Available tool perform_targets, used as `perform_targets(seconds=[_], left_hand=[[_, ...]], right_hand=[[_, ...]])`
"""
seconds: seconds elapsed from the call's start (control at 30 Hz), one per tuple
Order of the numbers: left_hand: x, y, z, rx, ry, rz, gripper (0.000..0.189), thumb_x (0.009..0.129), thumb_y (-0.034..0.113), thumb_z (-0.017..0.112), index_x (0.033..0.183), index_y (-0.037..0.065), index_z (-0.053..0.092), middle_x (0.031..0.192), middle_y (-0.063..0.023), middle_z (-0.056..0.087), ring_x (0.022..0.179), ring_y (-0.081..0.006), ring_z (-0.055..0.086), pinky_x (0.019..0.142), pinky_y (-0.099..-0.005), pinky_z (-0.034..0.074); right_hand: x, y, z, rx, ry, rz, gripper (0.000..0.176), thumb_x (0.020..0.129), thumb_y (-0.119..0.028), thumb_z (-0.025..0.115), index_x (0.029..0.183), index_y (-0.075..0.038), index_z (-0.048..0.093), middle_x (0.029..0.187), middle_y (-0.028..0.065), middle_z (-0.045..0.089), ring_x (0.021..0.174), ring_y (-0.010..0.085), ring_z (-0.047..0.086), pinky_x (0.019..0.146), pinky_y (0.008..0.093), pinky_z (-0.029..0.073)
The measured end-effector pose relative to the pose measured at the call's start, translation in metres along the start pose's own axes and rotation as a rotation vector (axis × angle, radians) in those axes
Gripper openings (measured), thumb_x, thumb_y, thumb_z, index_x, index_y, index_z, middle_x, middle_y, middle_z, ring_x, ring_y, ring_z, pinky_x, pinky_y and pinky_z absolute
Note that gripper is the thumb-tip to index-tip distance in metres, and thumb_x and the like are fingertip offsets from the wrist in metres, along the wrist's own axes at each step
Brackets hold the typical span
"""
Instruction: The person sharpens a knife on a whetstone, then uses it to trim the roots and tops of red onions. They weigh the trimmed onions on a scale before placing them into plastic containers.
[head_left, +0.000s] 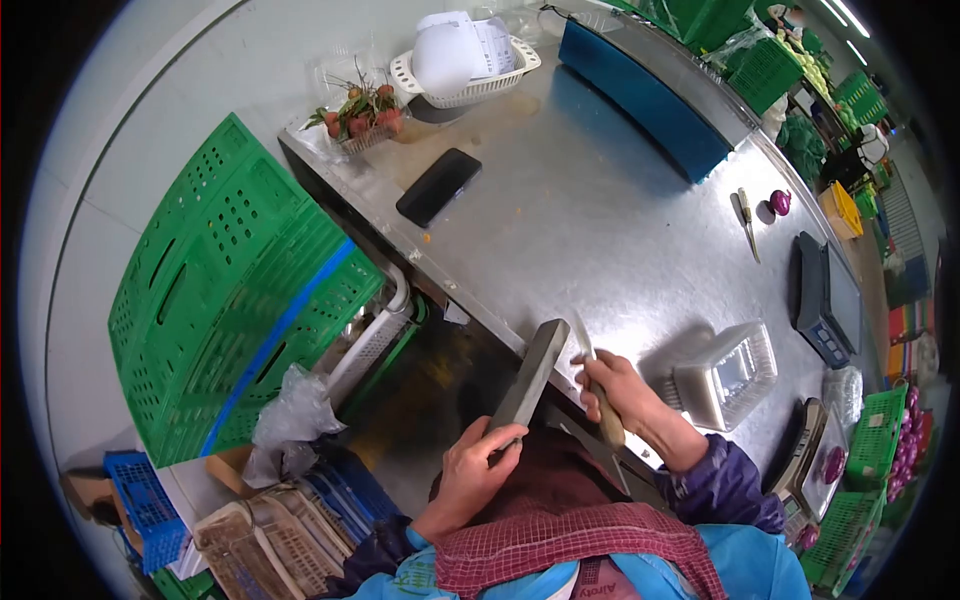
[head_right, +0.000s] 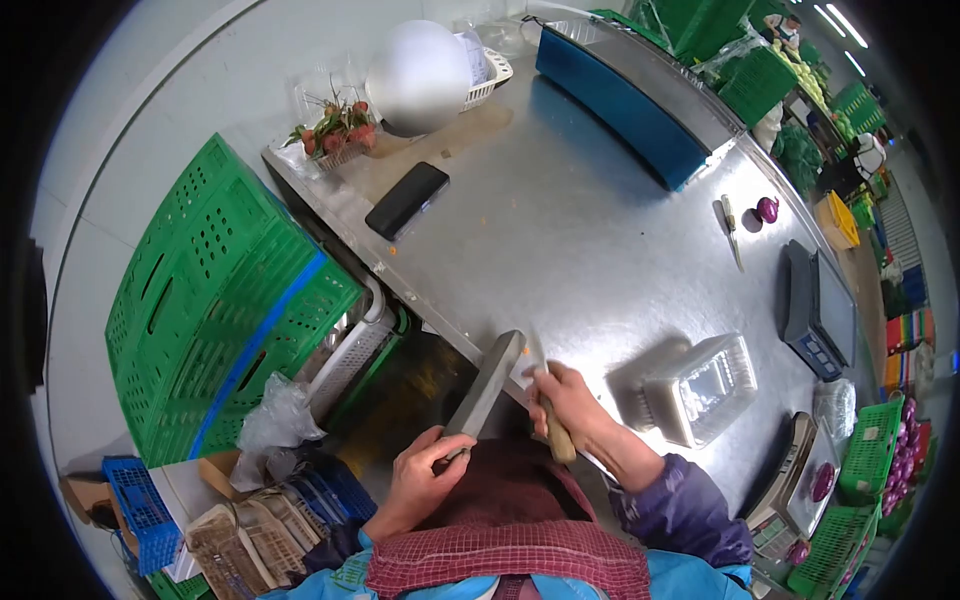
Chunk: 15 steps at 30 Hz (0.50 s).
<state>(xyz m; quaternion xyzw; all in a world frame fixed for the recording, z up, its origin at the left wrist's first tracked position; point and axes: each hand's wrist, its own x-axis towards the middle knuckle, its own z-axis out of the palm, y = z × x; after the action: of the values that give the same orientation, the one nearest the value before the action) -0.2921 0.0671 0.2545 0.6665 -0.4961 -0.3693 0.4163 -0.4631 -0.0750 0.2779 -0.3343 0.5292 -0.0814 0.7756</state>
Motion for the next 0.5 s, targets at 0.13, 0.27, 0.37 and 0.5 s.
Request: perform_targets(seconds=[0.13, 0.27, 0.37, 0.5], left_hand=[[-0.002, -0.002, 0.002, 0.036, 0.004, -0.003, 0.021, 0.078, 0.011, 0.065, 0.098, 0.013, 0.067, 0.083, -0.0102, 0.056, 0.068, -0.0270, 0.061, 0.059, -0.0357, 0.049], [0.001, 0.000, 0.001, 0.054, -0.001, 0.008, 0.021, 0.077, 0.010, 0.065, 0.098, 0.013, 0.067, 0.084, -0.0097, 0.057, 0.069, -0.0266, 0.061, 0.059, -0.0345, 0.049], [0.002, -0.001, 0.001, 0.028, 0.014, 0.013, 0.021, 0.077, 0.010, 0.065, 0.098, 0.013, 0.067, 0.083, -0.0095, 0.057, 0.069, -0.0260, 0.062, 0.059, -0.0341, 0.049], [0.001, -0.003, 0.002, -0.016, -0.002, -0.042, 0.021, 0.077, 0.010, 0.065, 0.098, 0.012, 0.067, 0.083, -0.0095, 0.057, 0.068, -0.0248, 0.062, 0.059, -0.0336, 0.049]], right_hand=[[-0.035, 0.010, 0.012, -0.027, -0.228, 0.094, 0.026, 0.097, -0.020, 0.042, 0.112, 0.002, 0.045, 0.080, 0.0049, 0.046, 0.054, 0.0113, 0.047, 0.041, 0.0243, 0.044], [0.018, 0.008, -0.008, -0.017, -0.008, -0.033, 0.025, 0.097, -0.019, 0.041, 0.108, 0.003, 0.045, 0.078, 0.0055, 0.047, 0.054, 0.0107, 0.048, 0.041, 0.0242, 0.043], [0.001, -0.006, -0.009, -0.049, -0.100, -0.012, 0.027, 0.096, -0.022, 0.043, 0.108, 0.002, 0.047, 0.077, 0.0053, 0.048, 0.053, 0.0109, 0.048, 0.041, 0.0246, 0.044], [-0.022, 0.018, -0.006, -0.031, -0.261, 0.105, 0.028, 0.096, -0.026, 0.045, 0.109, -0.001, 0.048, 0.078, 0.0039, 0.048, 0.053, 0.0110, 0.050, 0.041, 0.0240, 0.044]])
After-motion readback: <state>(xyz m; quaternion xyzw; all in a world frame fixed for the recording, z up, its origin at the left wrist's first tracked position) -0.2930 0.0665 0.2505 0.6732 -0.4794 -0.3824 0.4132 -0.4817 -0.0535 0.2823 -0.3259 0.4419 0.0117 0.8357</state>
